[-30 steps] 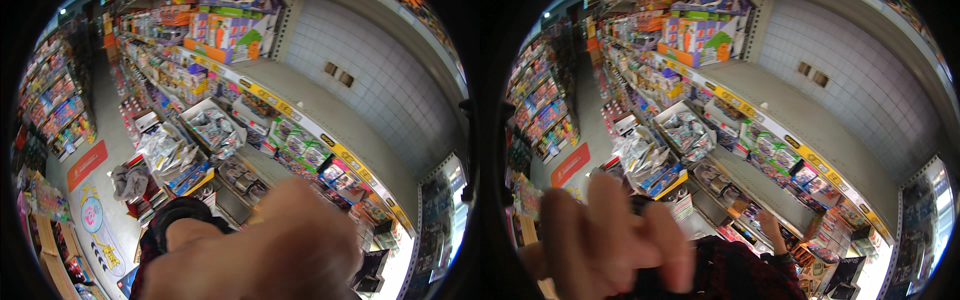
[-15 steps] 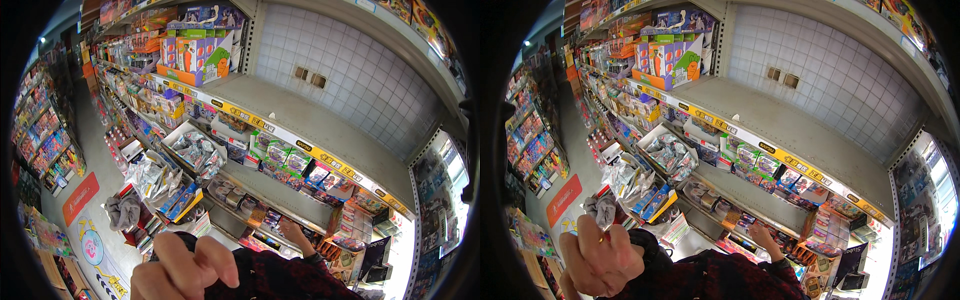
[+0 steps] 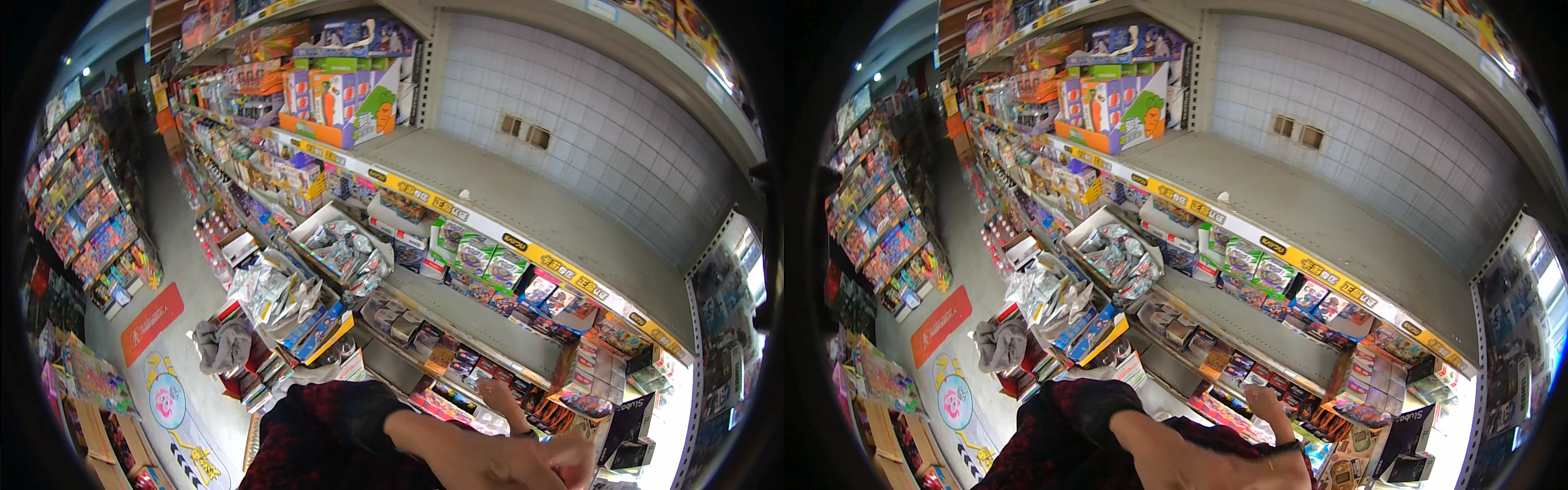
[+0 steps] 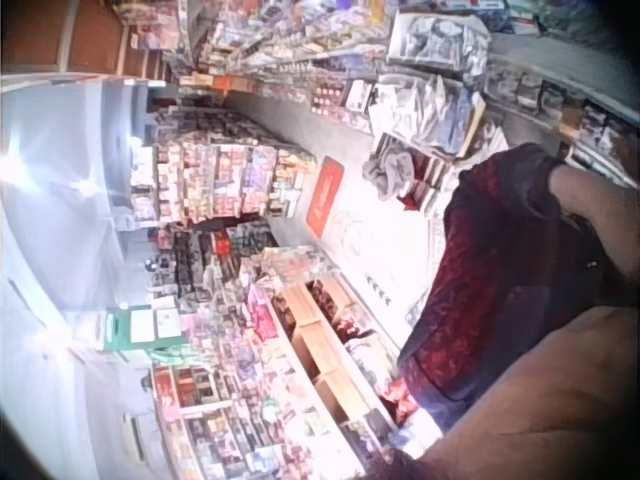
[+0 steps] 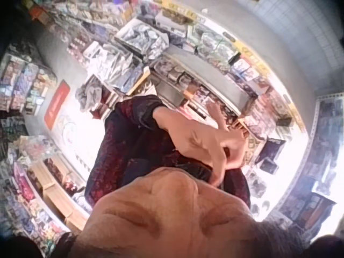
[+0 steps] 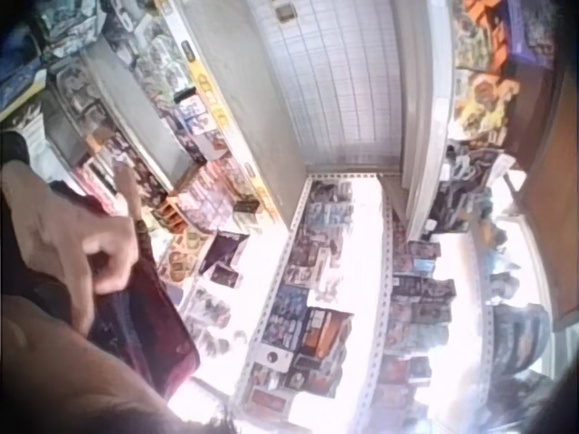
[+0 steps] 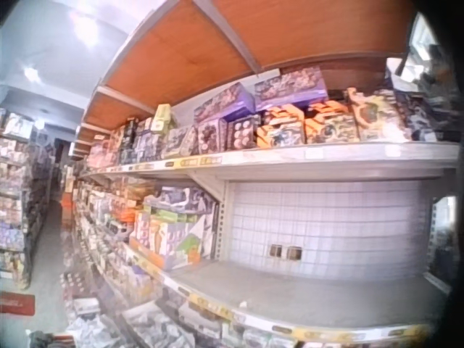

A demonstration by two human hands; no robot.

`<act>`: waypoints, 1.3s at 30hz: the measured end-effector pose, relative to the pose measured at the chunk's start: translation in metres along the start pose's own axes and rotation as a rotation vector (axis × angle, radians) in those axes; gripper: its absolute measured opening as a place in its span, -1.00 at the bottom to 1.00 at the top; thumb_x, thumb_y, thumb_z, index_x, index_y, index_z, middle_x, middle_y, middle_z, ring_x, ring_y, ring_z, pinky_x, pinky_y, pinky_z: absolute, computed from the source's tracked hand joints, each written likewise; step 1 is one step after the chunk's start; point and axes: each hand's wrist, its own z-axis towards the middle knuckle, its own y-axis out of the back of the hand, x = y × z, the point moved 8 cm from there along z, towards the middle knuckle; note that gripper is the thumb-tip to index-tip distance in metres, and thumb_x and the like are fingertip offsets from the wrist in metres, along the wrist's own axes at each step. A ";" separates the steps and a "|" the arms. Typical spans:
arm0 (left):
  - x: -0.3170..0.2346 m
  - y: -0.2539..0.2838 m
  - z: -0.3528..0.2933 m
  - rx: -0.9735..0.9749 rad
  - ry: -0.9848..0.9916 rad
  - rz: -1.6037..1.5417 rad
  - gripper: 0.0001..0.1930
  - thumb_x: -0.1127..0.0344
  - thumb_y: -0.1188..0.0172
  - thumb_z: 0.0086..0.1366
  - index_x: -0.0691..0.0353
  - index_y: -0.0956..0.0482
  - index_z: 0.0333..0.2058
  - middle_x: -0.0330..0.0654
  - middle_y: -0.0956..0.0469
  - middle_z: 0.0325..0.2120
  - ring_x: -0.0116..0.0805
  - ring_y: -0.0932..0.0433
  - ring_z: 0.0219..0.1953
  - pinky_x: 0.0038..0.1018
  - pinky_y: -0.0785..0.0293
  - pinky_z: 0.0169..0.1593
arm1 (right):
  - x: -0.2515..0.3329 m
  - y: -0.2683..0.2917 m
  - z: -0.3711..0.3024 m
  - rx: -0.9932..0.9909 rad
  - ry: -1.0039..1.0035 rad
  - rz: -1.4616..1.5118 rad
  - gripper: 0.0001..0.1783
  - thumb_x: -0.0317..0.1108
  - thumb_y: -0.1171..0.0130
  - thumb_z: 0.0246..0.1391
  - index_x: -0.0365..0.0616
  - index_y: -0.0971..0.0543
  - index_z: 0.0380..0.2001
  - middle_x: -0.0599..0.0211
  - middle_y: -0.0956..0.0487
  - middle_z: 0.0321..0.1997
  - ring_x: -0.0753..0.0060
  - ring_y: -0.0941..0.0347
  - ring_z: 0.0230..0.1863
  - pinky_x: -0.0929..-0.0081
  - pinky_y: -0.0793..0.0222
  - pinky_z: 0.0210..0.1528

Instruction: The person removes various toy boxes and packages from a store shelf, then wipes the shelf surface with a cloth. The person handles multiple items one by one and places them aside before cleaning the shelf.

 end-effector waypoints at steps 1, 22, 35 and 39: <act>0.006 0.006 -0.011 0.061 0.159 0.082 -0.86 0.31 0.11 0.32 0.20 -0.40 -0.29 -0.18 -0.20 -0.26 -0.34 -0.22 -0.14 -0.48 -0.12 -0.02 | -0.004 0.001 -0.006 -0.007 0.019 -0.087 -0.77 -0.38 0.05 0.05 -0.26 -0.52 -0.28 0.17 -0.58 -0.44 0.32 -0.53 -0.39 0.45 -0.44 -0.29; -0.051 0.343 -0.106 -1.037 0.764 2.148 -0.69 0.25 -0.21 -0.01 0.05 -0.51 -0.22 -0.05 -0.34 -0.18 0.03 -0.21 -0.04 -0.01 -0.14 -0.06 | -0.056 0.020 -0.074 -0.196 -0.188 0.071 -0.79 -0.34 0.03 0.08 -0.24 -0.52 -0.32 0.09 -0.56 -0.49 0.19 -0.54 -0.38 0.38 -0.41 -0.43; 0.041 0.052 -0.334 -1.121 1.035 1.842 -0.71 0.39 -0.24 -0.03 0.00 -0.47 -0.27 -0.19 -0.30 -0.22 -0.09 -0.22 -0.08 -0.16 -0.13 -0.13 | -0.012 -0.006 -0.041 0.087 -0.066 -0.124 -0.61 -0.21 -0.05 0.07 -0.29 -0.48 -0.70 0.13 -0.40 -0.82 0.25 -0.38 -0.80 0.34 -0.22 -0.66; 0.014 -0.025 -0.408 -1.363 1.300 1.871 -0.72 0.37 -0.28 -0.08 -0.01 -0.50 -0.32 -0.20 -0.33 -0.26 -0.11 -0.25 -0.09 -0.20 -0.16 -0.19 | 0.020 -0.040 -0.026 0.225 -0.028 -0.129 -0.55 -0.15 -0.07 0.06 -0.30 -0.46 -0.74 0.10 -0.41 -0.82 0.21 -0.36 -0.79 0.32 -0.22 -0.65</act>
